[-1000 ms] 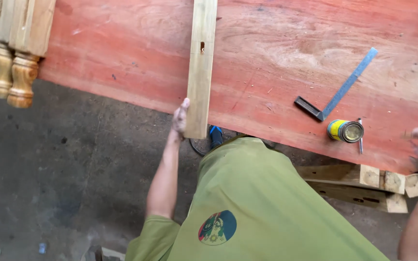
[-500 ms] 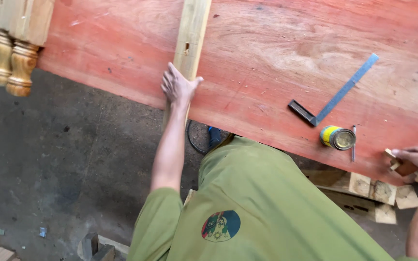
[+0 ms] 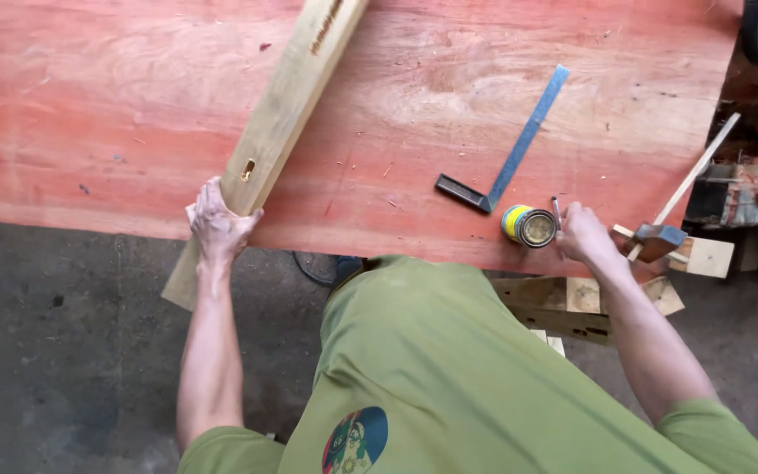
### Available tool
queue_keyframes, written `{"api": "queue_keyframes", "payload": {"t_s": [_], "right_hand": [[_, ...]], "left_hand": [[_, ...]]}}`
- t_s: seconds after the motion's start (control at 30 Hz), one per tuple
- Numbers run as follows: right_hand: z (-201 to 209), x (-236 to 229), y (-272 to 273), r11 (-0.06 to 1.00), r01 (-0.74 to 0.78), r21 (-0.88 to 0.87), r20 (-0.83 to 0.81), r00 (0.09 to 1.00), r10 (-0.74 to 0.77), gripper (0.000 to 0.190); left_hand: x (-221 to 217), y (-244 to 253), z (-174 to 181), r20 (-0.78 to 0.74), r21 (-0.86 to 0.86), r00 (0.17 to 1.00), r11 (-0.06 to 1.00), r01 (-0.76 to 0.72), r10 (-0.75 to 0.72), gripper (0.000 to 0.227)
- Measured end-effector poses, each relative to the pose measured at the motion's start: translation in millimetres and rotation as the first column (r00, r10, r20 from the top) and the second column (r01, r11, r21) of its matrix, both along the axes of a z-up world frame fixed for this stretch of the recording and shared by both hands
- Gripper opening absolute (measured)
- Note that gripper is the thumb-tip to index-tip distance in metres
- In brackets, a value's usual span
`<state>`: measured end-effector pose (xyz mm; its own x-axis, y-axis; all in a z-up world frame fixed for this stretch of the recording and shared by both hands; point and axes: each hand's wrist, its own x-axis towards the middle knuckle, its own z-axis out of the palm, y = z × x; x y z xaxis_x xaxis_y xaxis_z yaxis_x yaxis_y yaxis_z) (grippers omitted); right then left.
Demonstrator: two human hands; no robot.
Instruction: Measuring and marking wooden furniture legs using a try square and pencil on a workbench for joinery layout.
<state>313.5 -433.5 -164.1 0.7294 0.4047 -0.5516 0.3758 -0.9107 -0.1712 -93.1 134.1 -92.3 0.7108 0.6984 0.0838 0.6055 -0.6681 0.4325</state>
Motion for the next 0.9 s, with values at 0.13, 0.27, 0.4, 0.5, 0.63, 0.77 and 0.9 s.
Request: {"api": "queue_keyframes", "payload": {"t_s": [0.13,0.27,0.4,0.5,0.63,0.77,0.9], "right_hand": [[6,0,7,0.993,0.009,-0.119,-0.045,0.999,-0.014,0.035],[10,16,5,0.990,-0.038,-0.139,-0.019,0.999,0.036,0.032],[52,-2,26,0.948,0.011,0.319,0.057,0.998,-0.031,0.032],[120,-52,82,0.926,-0.135,0.353,0.058,0.991,0.122,0.074],[96,-69,72,0.980,-0.190,0.060,0.120,0.976,0.182,0.086],[104,-83,94,0.897,-0.415,0.153,0.374,0.865,0.336,0.081],[145,-127,187,0.758,-0.428,0.492,0.301,0.901,0.313,0.094]], "left_hand": [[-5,21,-12,-0.075,0.017,0.983,0.986,0.169,-0.167,0.089],[-2,33,-12,-0.074,0.036,0.970,0.972,0.233,-0.229,0.082],[5,34,-9,-0.169,0.063,0.970,0.980,0.189,-0.176,0.085],[13,33,-9,-0.118,0.113,0.986,0.985,0.133,-0.119,0.083],[3,32,-34,-0.102,0.024,0.991,0.995,0.094,-0.091,0.085],[13,0,-7,-0.127,-0.188,0.992,0.982,-0.030,0.006,0.112],[35,-88,17,0.092,-0.324,0.887,0.856,-0.403,0.452,0.095]]}}
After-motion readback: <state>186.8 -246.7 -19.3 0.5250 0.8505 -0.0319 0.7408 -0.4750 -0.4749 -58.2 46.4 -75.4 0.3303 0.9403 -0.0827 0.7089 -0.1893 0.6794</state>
